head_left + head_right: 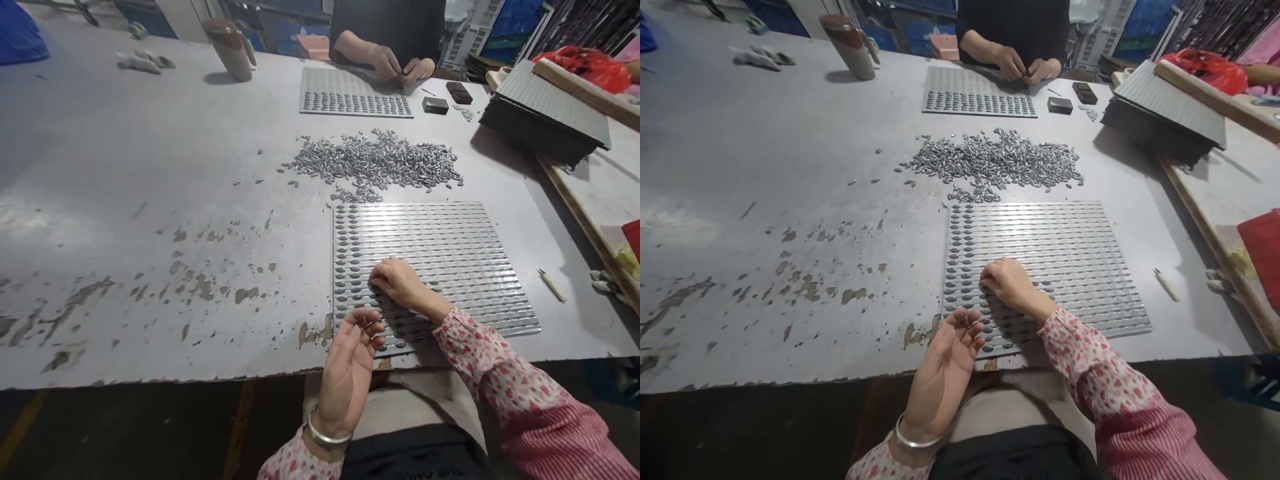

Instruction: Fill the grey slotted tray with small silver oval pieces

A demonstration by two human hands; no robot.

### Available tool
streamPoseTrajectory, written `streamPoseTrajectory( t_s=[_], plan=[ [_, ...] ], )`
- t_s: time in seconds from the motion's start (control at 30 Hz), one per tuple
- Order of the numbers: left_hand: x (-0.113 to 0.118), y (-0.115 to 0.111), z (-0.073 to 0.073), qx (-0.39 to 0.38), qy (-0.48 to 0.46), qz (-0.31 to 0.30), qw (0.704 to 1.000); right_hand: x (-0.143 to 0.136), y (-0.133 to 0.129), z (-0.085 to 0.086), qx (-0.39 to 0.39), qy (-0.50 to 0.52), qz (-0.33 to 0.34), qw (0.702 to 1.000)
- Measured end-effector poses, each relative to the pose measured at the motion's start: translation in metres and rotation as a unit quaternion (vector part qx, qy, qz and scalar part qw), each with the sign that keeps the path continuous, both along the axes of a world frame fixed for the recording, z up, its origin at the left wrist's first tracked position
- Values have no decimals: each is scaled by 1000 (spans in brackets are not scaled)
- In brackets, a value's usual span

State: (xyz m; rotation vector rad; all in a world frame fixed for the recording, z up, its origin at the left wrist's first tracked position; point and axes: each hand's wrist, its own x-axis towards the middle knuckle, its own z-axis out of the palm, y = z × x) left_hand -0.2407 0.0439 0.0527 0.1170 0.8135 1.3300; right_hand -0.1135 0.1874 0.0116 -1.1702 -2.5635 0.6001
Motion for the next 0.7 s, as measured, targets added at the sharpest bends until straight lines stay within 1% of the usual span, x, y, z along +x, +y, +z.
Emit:
streamPoseTrajectory(
  t_s=[0.13, 0.27, 0.4, 0.5, 0.57, 0.63, 0.67, 0.7],
  plan=[
    [-2, -2, -5, -2, 5, 4, 1000, -3, 3, 0, 27, -13, 8, 1000],
    [-10, 0, -8, 4, 27, 4, 1000, 1, 8, -1, 9, 28, 18, 999],
    [-25, 4, -4, 0, 78, 23, 997, 5, 12, -8, -1, 52, 21, 998],
    [-38, 9, 1, 5, 106, 31, 994, 0, 14, -13, 4, 52, 32, 998],
    [-49, 17, 2, 13, 132, 23, 991, -4, 13, -12, 4, 58, 30, 998],
    [-63, 32, 0, 34, 199, 4, 979, -4, 11, -6, 14, 79, 21, 997],
    [-72, 44, -1, 50, 252, -11, 966, 0, 10, -2, 26, 93, 11, 995],
    [-81, 58, -3, 69, 320, -24, 945, 7, 10, 2, 43, 105, -4, 993]
  ],
)
